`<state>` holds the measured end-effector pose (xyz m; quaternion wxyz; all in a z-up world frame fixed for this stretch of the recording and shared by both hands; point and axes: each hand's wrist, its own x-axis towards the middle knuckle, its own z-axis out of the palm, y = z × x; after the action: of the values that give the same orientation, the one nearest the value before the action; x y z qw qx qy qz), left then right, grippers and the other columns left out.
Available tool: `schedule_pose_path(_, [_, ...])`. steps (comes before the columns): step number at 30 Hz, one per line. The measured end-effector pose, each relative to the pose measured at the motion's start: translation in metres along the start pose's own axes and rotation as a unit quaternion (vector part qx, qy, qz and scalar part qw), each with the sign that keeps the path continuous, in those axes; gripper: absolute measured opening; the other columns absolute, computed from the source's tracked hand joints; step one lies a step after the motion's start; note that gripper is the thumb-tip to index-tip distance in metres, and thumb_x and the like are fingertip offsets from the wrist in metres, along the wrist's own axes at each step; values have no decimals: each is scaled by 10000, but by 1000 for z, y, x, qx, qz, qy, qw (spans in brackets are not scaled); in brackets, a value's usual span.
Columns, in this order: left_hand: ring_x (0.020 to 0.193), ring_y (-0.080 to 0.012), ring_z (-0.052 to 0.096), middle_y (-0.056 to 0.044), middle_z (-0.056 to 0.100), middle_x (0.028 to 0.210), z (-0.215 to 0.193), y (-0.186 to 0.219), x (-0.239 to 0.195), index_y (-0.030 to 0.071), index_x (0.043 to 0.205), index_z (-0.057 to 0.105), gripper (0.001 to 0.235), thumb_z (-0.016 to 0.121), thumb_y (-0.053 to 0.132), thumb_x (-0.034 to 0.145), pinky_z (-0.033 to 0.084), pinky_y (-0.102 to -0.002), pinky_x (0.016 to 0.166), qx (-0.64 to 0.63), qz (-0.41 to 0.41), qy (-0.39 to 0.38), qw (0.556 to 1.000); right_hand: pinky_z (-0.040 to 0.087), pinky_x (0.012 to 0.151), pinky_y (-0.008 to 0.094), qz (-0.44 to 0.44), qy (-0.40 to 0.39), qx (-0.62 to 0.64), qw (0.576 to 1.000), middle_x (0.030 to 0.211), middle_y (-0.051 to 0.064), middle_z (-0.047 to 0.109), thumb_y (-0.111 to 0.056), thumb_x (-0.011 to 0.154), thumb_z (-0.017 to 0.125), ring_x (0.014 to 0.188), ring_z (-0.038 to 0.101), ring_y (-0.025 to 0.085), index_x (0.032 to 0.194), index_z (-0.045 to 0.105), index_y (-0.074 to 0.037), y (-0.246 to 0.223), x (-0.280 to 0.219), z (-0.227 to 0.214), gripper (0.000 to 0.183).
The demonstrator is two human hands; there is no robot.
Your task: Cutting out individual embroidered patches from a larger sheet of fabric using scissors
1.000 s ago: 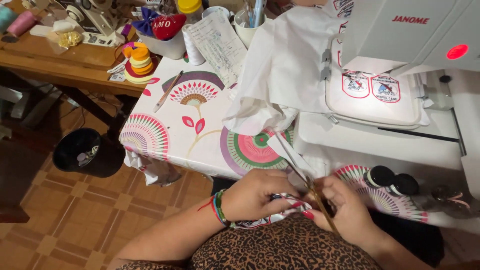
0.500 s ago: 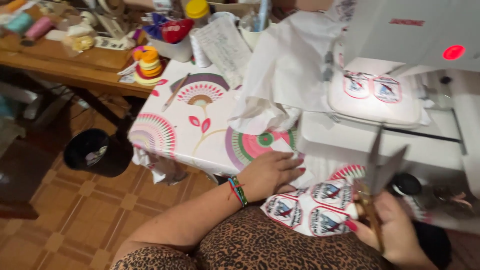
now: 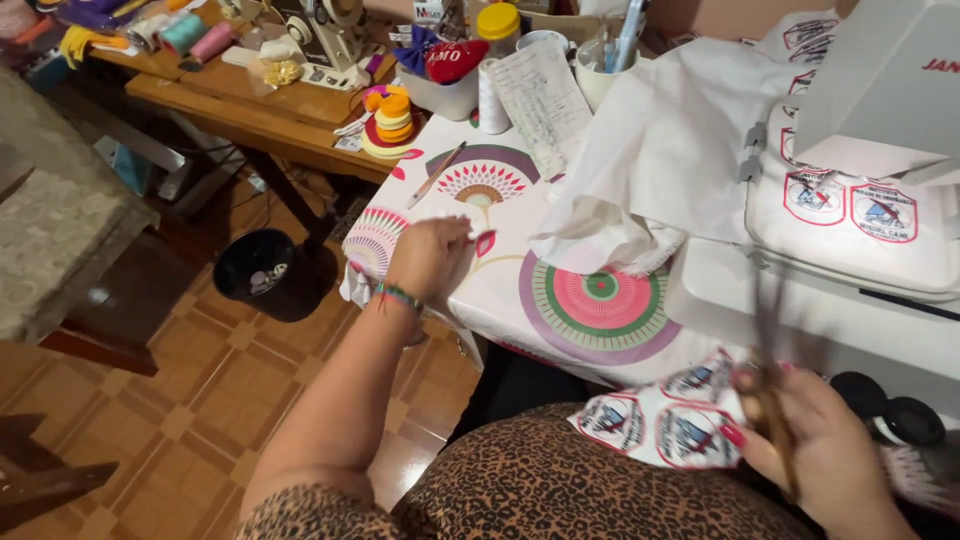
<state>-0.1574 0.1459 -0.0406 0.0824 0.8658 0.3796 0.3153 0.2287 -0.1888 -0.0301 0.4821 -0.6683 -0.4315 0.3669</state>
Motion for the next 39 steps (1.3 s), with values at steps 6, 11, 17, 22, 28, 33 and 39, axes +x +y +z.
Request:
schedule_pose_path(6, [1207,-318,653,-91,711,1311,31,-35,47,102,1231,729,383,635,115,860,473,-438,1058,-53,111,-35,992,517,897,298,-51,-95,56,993,977,142,772,46,673,869,947,722,198,1296,622,-34,-42,38,30,675])
schedule_pose_path(11, [1237,-293,633,-114,683,1346,-23,108,22,110,1327,645,443,529,425,1037,456,-446,1076,-202,108,-31,973,556,716,301,-19,-150,16,988,919,102,791,-32,687,901,787,715,180,1250,605,-69,-82,63,38,638])
schedule_pose_path(17, [1070,-542,660,-286,736,1103,-48,138,-29,119,1558,360,774,466,611,970,517,-648,947,-287,57,-267,918,609,734,309,-109,-158,66,979,821,148,768,-1,684,895,732,710,163,1277,558,-49,-95,87,48,684])
schedule_pose_path(22, [904,-343,704,-216,738,1019,3,110,-88,58,1229,695,629,709,583,881,567,-480,774,-421,54,-430,797,585,751,232,-143,-55,173,973,877,55,659,-39,749,857,770,662,105,1263,552,-55,-102,85,64,599])
schedule_pose_path(28, [1066,-214,605,-129,599,1330,39,158,-67,13,1506,467,757,744,366,896,520,-401,923,-697,-70,-115,705,577,609,193,-141,-10,149,979,812,24,638,-84,774,837,699,657,91,1158,572,-69,-66,58,110,467])
schedule_pose_path(33, [1220,-289,642,-187,660,1341,9,176,-41,-35,1374,569,533,723,120,887,509,-483,1102,-795,-241,88,549,584,724,291,-36,-41,24,998,907,111,777,103,768,786,799,732,187,1207,601,-41,-81,33,122,498])
schedule_pose_path(39, [1389,-237,535,-120,587,1467,-27,142,-45,21,1415,560,426,562,237,1048,381,-421,1244,-607,-70,32,791,704,737,411,44,-77,6,996,833,134,744,-2,787,756,713,812,286,1294,648,-18,-62,17,82,519])
